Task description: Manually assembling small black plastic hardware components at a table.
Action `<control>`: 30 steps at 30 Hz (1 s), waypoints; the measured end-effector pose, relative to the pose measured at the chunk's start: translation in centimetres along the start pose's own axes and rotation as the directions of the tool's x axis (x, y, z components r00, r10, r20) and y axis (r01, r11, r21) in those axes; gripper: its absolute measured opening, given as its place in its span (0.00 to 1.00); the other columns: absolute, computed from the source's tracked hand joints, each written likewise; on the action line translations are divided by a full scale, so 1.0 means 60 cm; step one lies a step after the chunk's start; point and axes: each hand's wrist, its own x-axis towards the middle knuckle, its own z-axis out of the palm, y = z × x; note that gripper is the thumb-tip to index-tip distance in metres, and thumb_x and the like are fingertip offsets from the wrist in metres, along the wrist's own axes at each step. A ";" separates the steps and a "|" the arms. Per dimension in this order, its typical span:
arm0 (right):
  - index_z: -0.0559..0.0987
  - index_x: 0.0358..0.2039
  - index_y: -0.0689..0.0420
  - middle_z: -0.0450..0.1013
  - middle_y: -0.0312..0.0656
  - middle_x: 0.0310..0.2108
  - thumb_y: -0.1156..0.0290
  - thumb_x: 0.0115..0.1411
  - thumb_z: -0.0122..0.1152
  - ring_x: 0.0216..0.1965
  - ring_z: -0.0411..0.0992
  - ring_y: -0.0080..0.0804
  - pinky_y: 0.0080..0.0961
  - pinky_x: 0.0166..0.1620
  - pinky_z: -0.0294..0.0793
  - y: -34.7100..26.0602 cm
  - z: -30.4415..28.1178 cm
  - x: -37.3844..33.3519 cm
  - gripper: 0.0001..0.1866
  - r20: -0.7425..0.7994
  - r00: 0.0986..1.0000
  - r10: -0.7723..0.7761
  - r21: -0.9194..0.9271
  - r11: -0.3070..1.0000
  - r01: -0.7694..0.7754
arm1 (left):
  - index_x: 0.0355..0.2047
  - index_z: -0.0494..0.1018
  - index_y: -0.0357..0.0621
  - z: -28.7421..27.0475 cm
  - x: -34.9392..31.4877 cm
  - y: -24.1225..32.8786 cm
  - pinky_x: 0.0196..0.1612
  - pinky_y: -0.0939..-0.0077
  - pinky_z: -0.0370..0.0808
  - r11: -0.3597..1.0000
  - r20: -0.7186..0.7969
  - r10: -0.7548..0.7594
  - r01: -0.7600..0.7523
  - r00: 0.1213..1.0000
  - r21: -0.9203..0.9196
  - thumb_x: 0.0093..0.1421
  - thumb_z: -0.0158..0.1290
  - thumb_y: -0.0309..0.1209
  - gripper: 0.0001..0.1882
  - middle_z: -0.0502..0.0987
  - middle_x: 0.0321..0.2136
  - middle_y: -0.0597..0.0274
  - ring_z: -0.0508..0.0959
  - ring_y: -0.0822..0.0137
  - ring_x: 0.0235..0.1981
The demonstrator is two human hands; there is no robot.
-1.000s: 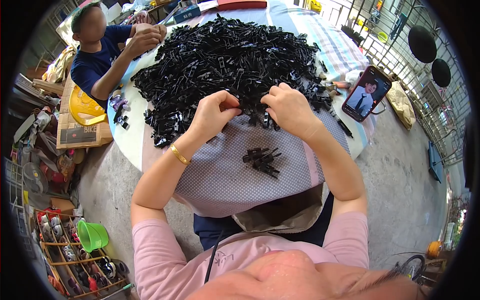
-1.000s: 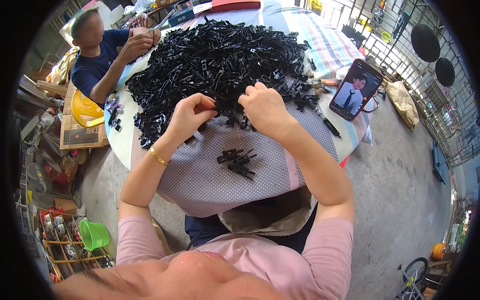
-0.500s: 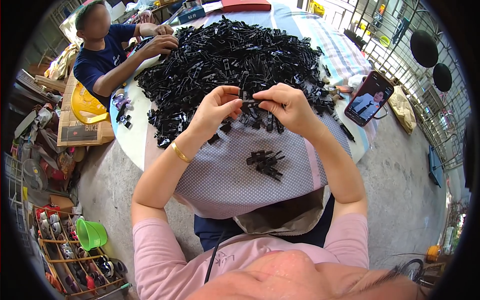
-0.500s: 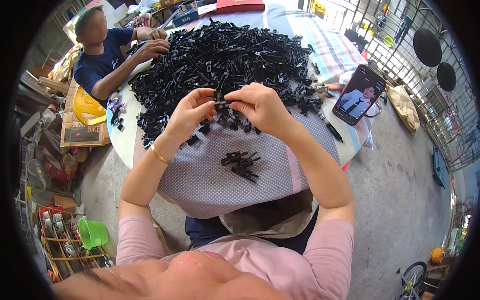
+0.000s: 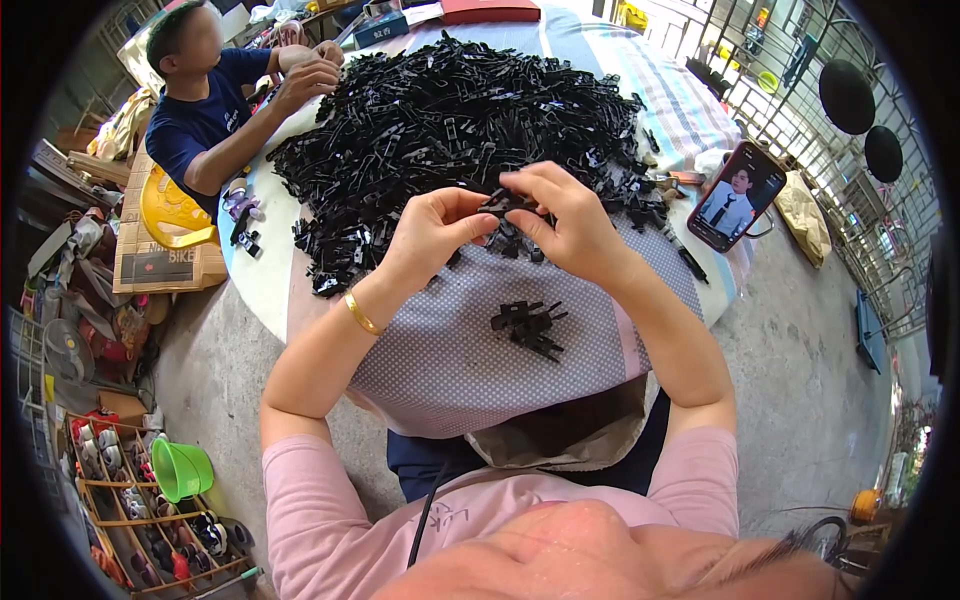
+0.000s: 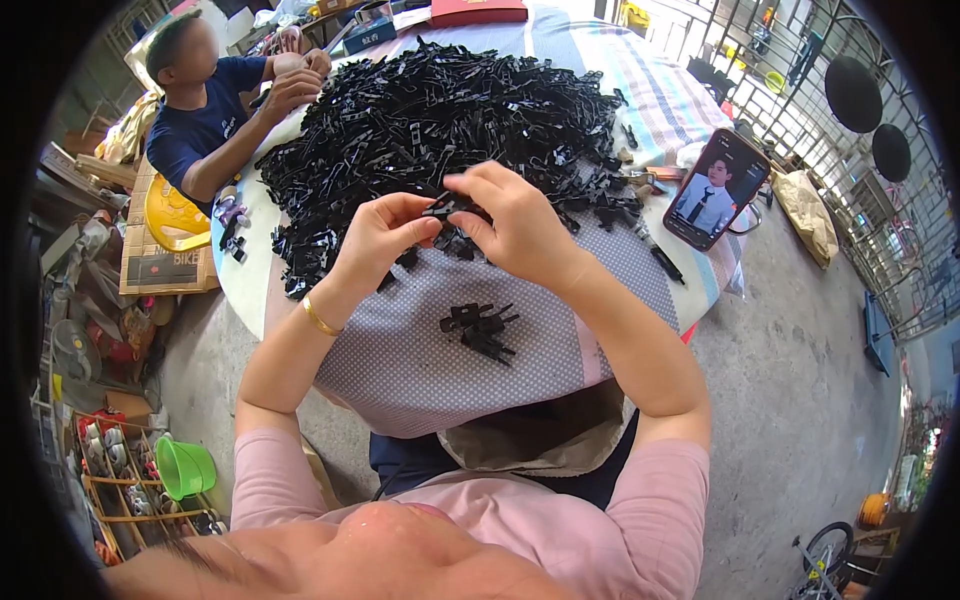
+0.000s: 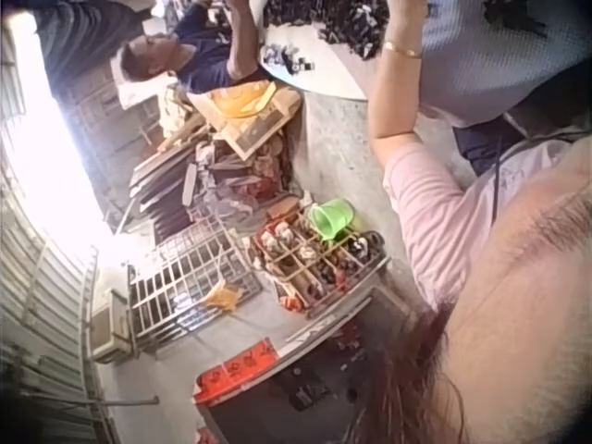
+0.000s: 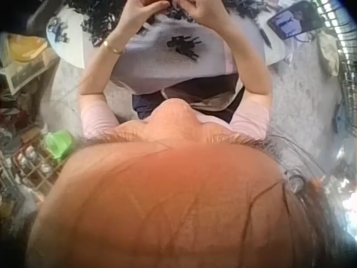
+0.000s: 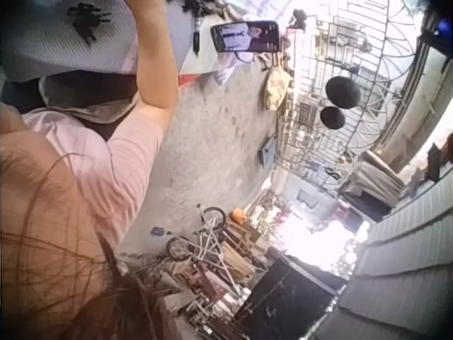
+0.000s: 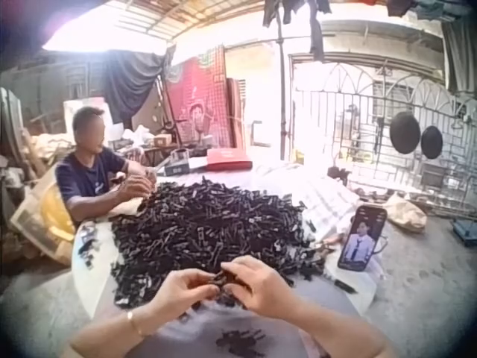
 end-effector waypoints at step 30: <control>0.80 0.32 0.54 0.68 0.37 0.28 0.72 0.42 0.57 0.38 0.65 0.34 0.29 0.42 0.65 0.019 -0.023 -0.023 0.13 0.471 0.868 0.157 -0.539 0.830 0.142 | 0.31 0.76 0.38 0.016 -0.015 -0.007 0.41 0.72 0.69 0.256 0.127 0.240 -0.189 0.962 0.948 0.46 0.60 0.32 0.13 0.71 0.30 0.60 0.68 0.61 0.37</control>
